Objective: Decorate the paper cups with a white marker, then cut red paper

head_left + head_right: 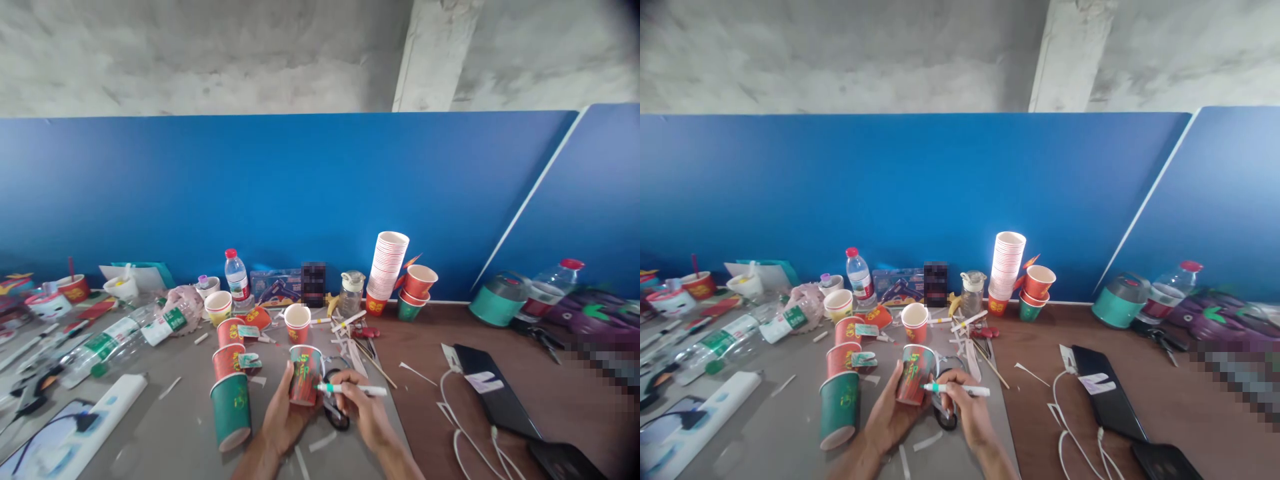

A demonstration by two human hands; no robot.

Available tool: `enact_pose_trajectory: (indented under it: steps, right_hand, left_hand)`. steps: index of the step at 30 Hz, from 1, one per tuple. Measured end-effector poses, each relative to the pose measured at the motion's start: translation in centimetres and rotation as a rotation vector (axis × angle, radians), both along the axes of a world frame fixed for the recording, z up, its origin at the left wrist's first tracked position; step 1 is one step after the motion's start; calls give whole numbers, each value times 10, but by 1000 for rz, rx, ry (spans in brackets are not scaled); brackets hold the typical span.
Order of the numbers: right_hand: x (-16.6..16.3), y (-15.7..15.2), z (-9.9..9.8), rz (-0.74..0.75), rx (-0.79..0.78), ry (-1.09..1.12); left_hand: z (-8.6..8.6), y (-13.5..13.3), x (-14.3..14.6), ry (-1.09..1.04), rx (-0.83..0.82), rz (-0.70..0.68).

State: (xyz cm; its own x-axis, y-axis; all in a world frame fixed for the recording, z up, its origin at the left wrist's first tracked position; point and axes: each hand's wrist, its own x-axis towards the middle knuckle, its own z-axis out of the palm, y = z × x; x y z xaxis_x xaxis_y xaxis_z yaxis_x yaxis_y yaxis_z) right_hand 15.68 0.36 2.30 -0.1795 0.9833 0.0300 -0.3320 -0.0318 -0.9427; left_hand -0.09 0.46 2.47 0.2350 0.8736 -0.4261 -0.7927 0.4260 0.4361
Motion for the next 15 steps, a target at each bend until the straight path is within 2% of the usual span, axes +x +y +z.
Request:
enact_pose_trajectory:
  steps: [3, 7, 9, 12, 15]
  right_hand:
    - [0, 1, 1, -72, 30, -55]
    - [-3, -2, -2, 108, 35, -57]
    - [-4, -4, -3, 133, 14, 10]
    - [-3, -3, -1, 1, -17, 105]
    - [-1, -2, 1, -68, -6, 22]
  left_hand:
    - [-3, 0, 0, -16, -10, 3]
    - [-4, 0, -2, -34, 50, -39]
    - [-3, 0, -2, -37, 57, -44]
    - [-2, 0, -1, -50, 8, 16]
    - [-1, 0, -1, -61, -11, 35]
